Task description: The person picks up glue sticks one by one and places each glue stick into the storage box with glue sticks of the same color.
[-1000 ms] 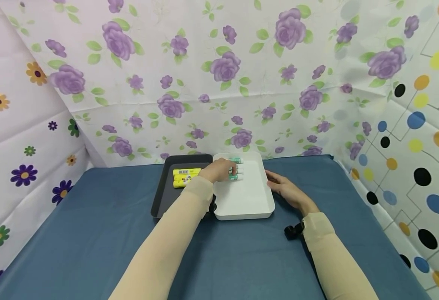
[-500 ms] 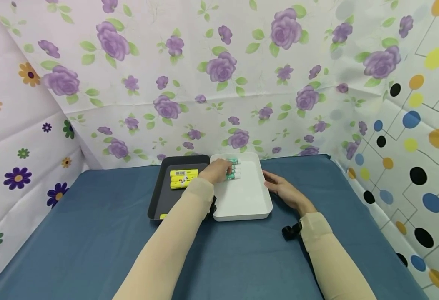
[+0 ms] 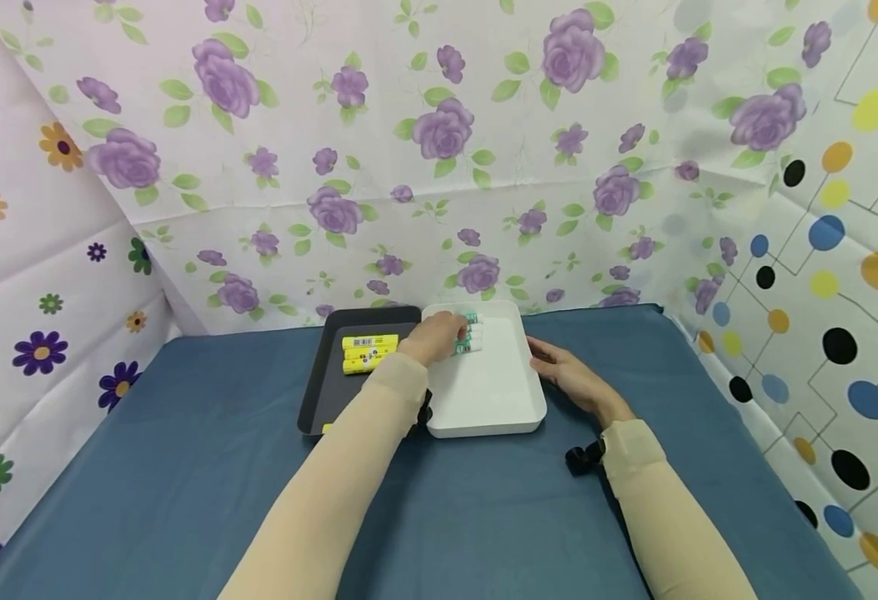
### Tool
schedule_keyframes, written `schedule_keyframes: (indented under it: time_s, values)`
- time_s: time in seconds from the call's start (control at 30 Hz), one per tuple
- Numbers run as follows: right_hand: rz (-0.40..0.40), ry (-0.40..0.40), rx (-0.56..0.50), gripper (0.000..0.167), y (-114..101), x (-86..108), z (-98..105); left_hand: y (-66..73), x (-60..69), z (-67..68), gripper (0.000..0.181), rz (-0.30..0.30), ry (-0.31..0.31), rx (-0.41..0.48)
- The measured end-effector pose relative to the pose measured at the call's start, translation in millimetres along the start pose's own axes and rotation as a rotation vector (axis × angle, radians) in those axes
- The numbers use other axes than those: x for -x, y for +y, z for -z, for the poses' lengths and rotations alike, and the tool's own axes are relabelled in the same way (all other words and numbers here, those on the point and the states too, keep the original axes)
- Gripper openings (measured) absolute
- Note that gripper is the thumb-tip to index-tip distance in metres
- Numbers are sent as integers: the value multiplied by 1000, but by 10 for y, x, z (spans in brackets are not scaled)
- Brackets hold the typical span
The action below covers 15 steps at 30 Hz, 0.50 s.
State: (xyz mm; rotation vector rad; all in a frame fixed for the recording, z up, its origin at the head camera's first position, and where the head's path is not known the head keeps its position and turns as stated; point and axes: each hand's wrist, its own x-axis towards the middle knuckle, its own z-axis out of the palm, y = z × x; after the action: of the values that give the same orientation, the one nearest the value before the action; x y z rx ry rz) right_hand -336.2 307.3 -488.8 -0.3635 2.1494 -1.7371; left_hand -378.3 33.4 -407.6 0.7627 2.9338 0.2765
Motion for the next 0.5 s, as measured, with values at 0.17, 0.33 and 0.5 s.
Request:
schedule_keyframes:
  time_s: [0.17,0.33,0.5]
  values:
    - [-1,-2,5,63,-9,-7,2,-25,9,16,15,10,-18,29]
    - [2,-4,7,63,-3,-9,5,-56,31,32,17,24,-39,58]
    - [9,-2,7,63,4,-9,3,-107,76,58,19,19,-43,108]
